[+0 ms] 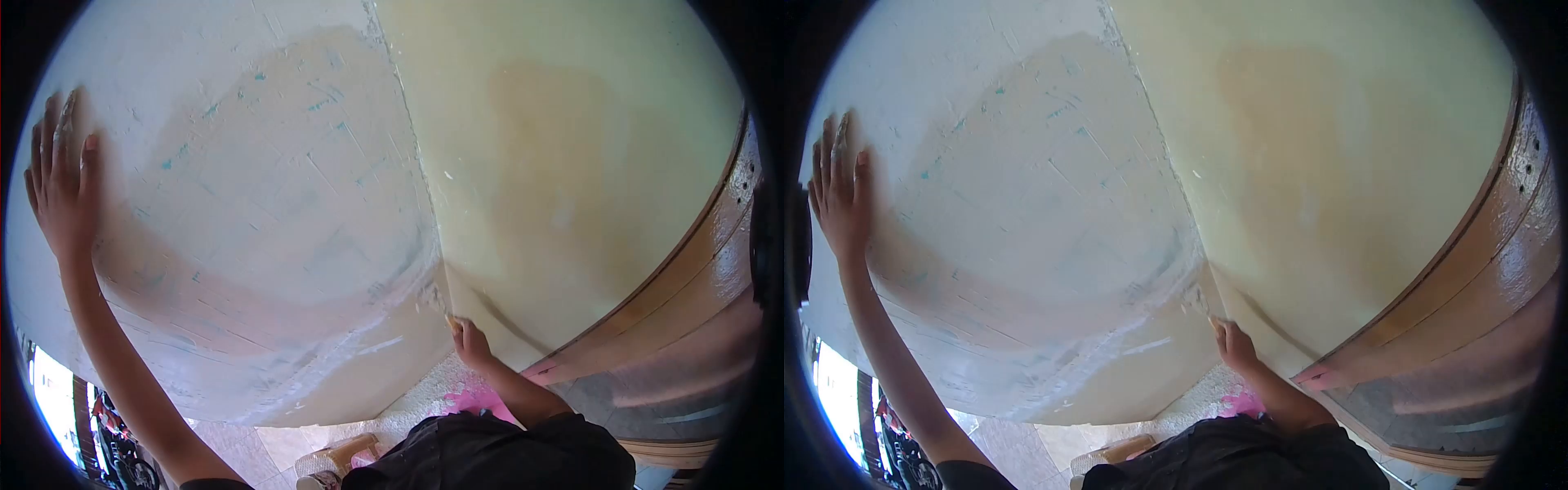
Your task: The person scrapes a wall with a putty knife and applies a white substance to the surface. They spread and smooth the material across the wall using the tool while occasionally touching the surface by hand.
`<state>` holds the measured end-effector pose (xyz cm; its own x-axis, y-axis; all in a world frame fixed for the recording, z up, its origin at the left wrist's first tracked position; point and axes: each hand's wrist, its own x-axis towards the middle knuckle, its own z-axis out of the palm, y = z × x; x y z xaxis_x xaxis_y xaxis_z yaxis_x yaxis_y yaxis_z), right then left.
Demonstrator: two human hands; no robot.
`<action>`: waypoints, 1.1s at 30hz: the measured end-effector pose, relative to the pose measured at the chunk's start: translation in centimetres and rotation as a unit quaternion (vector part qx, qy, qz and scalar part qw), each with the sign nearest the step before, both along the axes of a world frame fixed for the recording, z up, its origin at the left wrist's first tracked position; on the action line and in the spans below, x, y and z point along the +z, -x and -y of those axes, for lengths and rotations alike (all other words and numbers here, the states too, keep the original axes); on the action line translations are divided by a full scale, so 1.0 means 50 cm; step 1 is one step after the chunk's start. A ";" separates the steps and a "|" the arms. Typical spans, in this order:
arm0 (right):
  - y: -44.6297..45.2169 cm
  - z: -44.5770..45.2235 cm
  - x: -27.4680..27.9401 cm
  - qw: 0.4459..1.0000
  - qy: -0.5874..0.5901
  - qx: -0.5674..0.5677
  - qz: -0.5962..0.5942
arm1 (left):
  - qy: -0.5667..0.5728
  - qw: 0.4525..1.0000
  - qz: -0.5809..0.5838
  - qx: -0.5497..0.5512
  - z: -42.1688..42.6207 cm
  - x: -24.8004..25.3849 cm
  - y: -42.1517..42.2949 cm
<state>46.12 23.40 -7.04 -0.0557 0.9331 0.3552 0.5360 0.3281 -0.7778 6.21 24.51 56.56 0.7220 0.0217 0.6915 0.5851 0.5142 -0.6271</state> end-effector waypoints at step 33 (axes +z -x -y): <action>0.052 -0.146 0.210 0.999 -0.021 -0.048 0.001 | 0.075 0.997 0.023 0.021 0.000 0.022 0.038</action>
